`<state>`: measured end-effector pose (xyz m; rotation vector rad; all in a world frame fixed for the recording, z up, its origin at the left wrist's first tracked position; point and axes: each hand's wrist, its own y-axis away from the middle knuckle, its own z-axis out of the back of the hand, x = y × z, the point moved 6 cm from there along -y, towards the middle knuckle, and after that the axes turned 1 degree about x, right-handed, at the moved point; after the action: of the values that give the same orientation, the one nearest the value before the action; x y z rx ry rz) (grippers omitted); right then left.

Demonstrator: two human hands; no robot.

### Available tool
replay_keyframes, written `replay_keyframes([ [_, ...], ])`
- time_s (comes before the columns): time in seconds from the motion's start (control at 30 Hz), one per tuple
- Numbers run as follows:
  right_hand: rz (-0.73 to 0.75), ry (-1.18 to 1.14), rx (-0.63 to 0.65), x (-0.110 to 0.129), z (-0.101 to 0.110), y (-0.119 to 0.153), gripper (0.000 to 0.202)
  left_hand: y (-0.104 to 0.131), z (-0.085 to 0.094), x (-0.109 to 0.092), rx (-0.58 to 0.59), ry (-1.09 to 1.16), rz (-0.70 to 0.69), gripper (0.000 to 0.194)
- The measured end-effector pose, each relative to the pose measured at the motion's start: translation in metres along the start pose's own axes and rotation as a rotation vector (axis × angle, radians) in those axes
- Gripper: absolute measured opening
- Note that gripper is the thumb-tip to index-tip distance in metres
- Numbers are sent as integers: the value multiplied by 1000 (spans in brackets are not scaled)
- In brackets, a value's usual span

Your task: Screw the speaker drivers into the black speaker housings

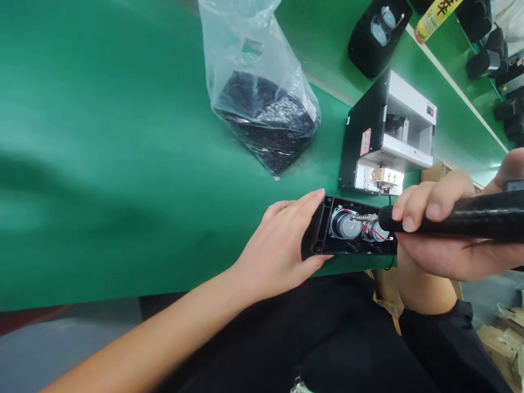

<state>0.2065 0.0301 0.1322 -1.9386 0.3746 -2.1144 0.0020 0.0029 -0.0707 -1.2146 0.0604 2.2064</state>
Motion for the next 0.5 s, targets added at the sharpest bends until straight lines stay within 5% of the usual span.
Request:
replay_keyframes([
  [0.23, 87, -158, -5, -37, -23, 12, 59, -1, 2, -2, 20, 49, -6, 105],
  [0.5, 101, -67, -93, -51, -26, 7, 60, -2, 8, -6, 35, 68, -53, 101],
])
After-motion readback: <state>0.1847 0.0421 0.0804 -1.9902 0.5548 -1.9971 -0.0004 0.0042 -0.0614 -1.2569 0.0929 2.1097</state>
